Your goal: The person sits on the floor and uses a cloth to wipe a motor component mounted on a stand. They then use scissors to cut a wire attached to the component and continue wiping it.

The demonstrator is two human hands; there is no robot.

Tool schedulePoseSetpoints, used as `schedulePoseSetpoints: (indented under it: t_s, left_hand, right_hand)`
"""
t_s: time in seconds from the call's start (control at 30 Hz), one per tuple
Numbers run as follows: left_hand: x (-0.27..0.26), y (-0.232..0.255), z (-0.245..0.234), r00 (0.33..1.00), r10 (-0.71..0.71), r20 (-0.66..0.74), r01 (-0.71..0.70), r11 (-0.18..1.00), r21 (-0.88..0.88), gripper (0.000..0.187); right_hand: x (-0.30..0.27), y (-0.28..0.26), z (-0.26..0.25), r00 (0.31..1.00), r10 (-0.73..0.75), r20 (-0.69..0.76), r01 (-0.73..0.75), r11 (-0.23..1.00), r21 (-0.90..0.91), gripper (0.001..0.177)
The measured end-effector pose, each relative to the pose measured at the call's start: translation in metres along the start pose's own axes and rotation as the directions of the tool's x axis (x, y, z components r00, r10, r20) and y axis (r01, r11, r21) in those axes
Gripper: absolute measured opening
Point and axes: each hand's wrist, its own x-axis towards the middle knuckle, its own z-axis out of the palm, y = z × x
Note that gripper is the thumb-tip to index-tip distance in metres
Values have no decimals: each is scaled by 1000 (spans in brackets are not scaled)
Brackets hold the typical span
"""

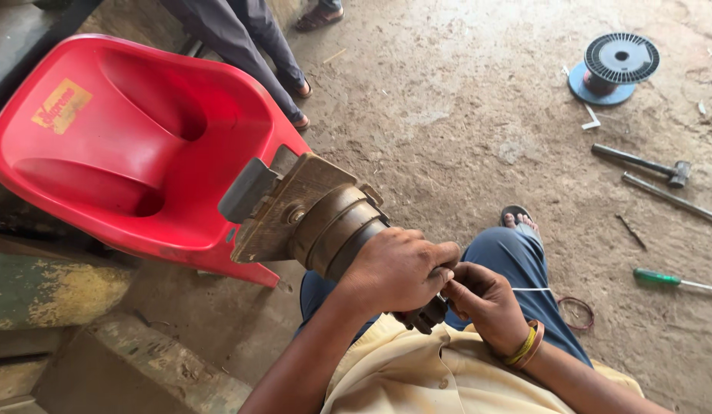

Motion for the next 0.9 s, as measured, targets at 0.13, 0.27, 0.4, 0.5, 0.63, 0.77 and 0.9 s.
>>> schedulePoseSetpoints:
  t_s: [0.13, 0.27, 0.4, 0.5, 0.63, 0.77, 0.9]
  left_hand:
    - [0, 2, -4, 994, -59, 94, 60, 998, -9, 21]
    - [0, 2, -11, 990, -44, 133, 42, 999, 16, 31]
    - [2, 2, -7, 989, -60, 134, 58, 998, 17, 24]
    - [2, 3, -7, 992, -82, 93, 78, 996, 47, 24]
    - [2, 3, -8, 998, -69, 5, 68, 996, 56, 26]
    - [5, 6, -11, 994, -78, 74, 71, 992, 102, 23]
    - [9, 10, -17, 996, -57, 70, 52, 995, 80, 24]
  right_hand:
    - [-2, -1, 1, 994, 109, -2, -106, 972, 211, 19]
    - [3, -6, 3, 983, 184, 6, -176, 929, 324, 18]
    - [2, -8, 3, 984, 180, -5, -168, 925, 341, 17]
    - [-1, -14, 10, 971, 232, -50, -201, 916, 346, 18]
    - [4, -23, 18, 930, 357, -88, -311, 893, 326, 16]
    - [0, -26, 22, 924, 374, -80, -331, 887, 322, 12]
    - [0, -32, 20, 941, 338, 18, -327, 894, 306, 13]
